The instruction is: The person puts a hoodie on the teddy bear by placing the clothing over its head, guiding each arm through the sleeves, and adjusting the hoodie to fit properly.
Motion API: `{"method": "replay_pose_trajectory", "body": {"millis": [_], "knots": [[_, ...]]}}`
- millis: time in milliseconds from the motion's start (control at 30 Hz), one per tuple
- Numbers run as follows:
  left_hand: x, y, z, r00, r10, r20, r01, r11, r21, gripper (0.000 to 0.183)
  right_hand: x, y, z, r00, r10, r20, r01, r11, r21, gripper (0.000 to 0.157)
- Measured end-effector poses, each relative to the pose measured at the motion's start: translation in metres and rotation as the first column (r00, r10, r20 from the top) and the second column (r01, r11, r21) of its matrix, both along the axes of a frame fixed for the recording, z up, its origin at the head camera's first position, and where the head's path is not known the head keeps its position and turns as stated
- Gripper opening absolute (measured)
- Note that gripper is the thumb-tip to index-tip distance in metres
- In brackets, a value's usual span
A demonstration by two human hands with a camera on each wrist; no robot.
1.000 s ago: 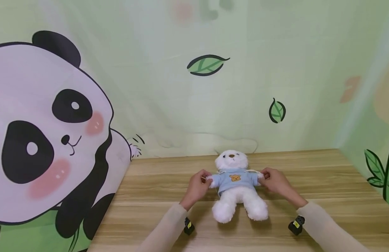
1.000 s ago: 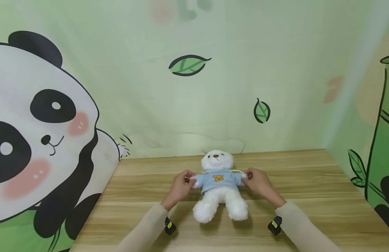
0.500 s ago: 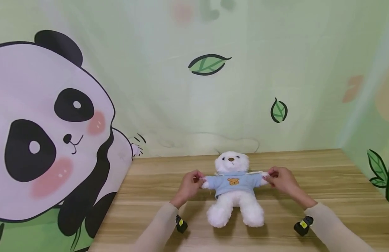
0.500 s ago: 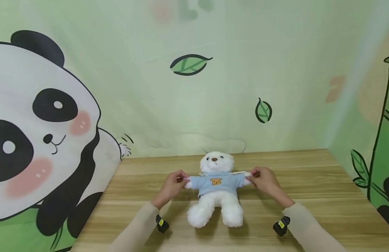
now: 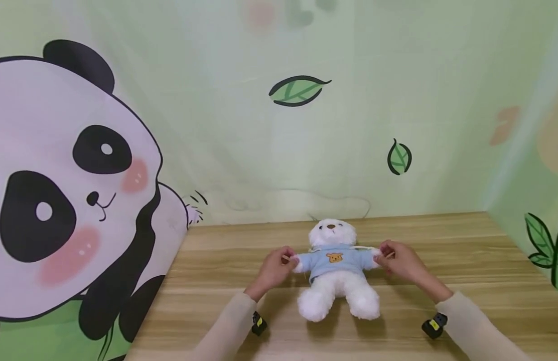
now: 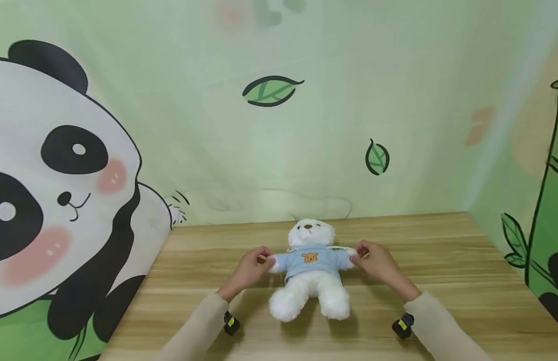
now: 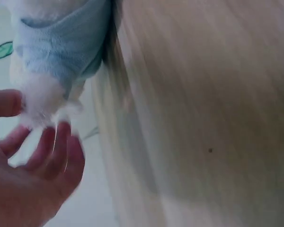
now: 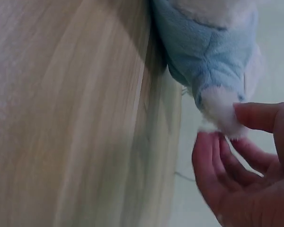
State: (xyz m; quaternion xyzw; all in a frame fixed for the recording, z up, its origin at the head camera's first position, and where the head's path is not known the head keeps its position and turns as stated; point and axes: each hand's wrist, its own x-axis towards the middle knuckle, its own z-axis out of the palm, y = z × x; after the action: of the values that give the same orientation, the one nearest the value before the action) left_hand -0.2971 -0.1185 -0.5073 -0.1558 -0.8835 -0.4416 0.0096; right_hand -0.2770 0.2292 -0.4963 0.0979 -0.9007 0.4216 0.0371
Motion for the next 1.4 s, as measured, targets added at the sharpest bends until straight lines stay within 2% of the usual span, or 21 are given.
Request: {"method": "replay_pose_trajectory", "body": {"millis": [67, 133, 167, 233, 300, 333, 400, 467, 533, 667, 767, 900, 1000, 1100, 1233, 1400], "knots": [[0.002, 0.003, 0.005, 0.997, 0.003, -0.075, -0.006, 0.999, -0.050, 0.017, 0.003, -0.004, 0.002, 0.984, -0.034, -0.177, 0.046, 0.997, 0.066, 0.020], [0.005, 0.007, 0.013, 0.985, -0.006, -0.175, -0.011, 0.995, -0.094, 0.021, 0.007, -0.009, 0.005, 0.936, -0.037, -0.349, 0.074, 0.993, 0.093, 0.017], [0.007, 0.010, 0.017, 0.973, -0.024, -0.229, -0.003, 0.993, -0.116, 0.022, 0.009, -0.012, 0.007, 0.908, -0.012, -0.419, 0.064, 0.992, 0.109, 0.016], [0.012, 0.017, 0.026, 0.943, -0.088, -0.319, 0.037, 0.986, -0.163, 0.020, 0.011, -0.018, 0.011, 0.871, 0.096, -0.482, -0.024, 0.988, 0.154, 0.015], [0.017, 0.023, 0.033, 0.917, -0.183, -0.354, 0.105, 0.968, -0.228, 0.017, 0.014, -0.025, 0.014, 0.857, 0.228, -0.463, -0.140, 0.966, 0.216, 0.015], [0.018, 0.027, 0.034, 0.909, -0.233, -0.344, 0.146, 0.954, -0.261, 0.015, 0.015, -0.028, 0.015, 0.855, 0.285, -0.434, -0.189, 0.950, 0.250, 0.014], [0.021, 0.032, 0.036, 0.902, -0.315, -0.294, 0.216, 0.921, -0.325, 0.015, 0.016, -0.033, 0.015, 0.856, 0.353, -0.378, -0.241, 0.919, 0.313, 0.013], [0.022, 0.036, 0.034, 0.905, -0.357, -0.232, 0.255, 0.891, -0.375, 0.016, 0.017, -0.037, 0.015, 0.861, 0.379, -0.341, -0.255, 0.900, 0.355, 0.014], [0.023, 0.039, 0.033, 0.911, -0.365, -0.191, 0.267, 0.877, -0.399, 0.015, 0.017, -0.039, 0.013, 0.860, 0.386, -0.334, -0.250, 0.889, 0.384, 0.013], [0.025, 0.041, 0.030, 0.914, -0.355, -0.196, 0.253, 0.877, -0.408, 0.007, 0.017, -0.043, 0.011, 0.847, 0.392, -0.360, -0.248, 0.889, 0.384, 0.011], [0.026, 0.043, 0.027, 0.898, -0.379, -0.222, 0.257, 0.864, -0.433, 0.005, 0.017, -0.045, 0.009, 0.841, 0.395, -0.369, -0.264, 0.896, 0.358, 0.011], [0.027, 0.045, 0.024, 0.871, -0.423, -0.250, 0.269, 0.836, -0.478, 0.010, 0.016, -0.047, 0.004, 0.836, 0.420, -0.353, -0.298, 0.888, 0.351, 0.014], [0.028, 0.046, 0.023, 0.861, -0.435, -0.262, 0.267, 0.827, -0.495, 0.013, 0.016, -0.048, 0.003, 0.826, 0.432, -0.362, -0.297, 0.879, 0.373, 0.017], [0.027, 0.046, 0.021, 0.860, -0.429, -0.276, 0.251, 0.827, -0.504, 0.014, 0.017, -0.050, 0.003, 0.815, 0.426, -0.392, -0.253, 0.871, 0.420, 0.020], [0.028, 0.046, 0.017, 0.866, -0.412, -0.285, 0.237, 0.838, -0.492, 0.014, 0.020, -0.051, 0.003, 0.804, 0.427, -0.414, -0.213, 0.856, 0.471, 0.026], [0.029, 0.046, 0.011, 0.861, -0.401, -0.312, 0.230, 0.855, -0.465, 0.014, 0.019, -0.050, -0.001, 0.801, 0.407, -0.438, -0.190, 0.869, 0.458, 0.031]]}}
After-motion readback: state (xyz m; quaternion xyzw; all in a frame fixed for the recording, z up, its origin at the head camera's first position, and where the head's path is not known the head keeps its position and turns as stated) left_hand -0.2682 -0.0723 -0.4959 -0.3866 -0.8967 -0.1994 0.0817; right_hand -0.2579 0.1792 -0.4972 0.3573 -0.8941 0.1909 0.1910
